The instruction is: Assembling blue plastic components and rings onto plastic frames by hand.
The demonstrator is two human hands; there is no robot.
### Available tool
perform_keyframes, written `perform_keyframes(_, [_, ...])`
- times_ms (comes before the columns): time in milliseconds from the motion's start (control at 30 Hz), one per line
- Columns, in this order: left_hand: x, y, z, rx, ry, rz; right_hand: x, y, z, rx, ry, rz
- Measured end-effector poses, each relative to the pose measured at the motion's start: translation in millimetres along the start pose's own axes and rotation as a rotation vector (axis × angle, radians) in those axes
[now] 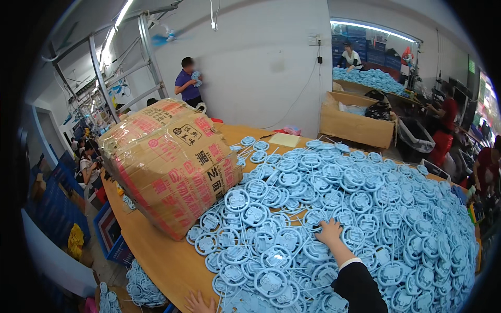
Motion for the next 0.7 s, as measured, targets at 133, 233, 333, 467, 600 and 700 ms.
perform_keyframes(133, [2, -6, -8, -0.039, 0.038, -0.016, 19, -13, 27, -0.020, 0.367, 0.154])
perform_keyframes(233, [6, -4, 1, 0.021, 0.034, -0.034, 33, -21, 54, -0.047, 0.435, 0.171])
perform_keyframes(333, [7, 22, 31, -0.112, 0.100, -0.089, 41, -15, 77, -0.069, 0.417, 0.165])
perform_keyframes(467, [10, 24, 38, 0.093, 0.011, 0.003, 66, -11, 98, -0.098, 0.459, 0.172])
perform_keyframes(600, [1, 14, 25, 0.083, 0.134, 0.014, 111, -14, 131, -0.397, 0.488, 0.197])
perform_keyframes(700, [3, 13, 19, 0.073, 0.130, 0.016, 145, -2, 153, -0.558, 0.528, 0.185])
Point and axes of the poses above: each hand's wrist, its own x-axis away from the middle knuckle, its own z-axis out of the back of the hand, y = z × x, the point moved 7 cm from there along -x, towards the middle knuckle, and after that the axes turned 9 degrees about y, right-handed, at the moved point
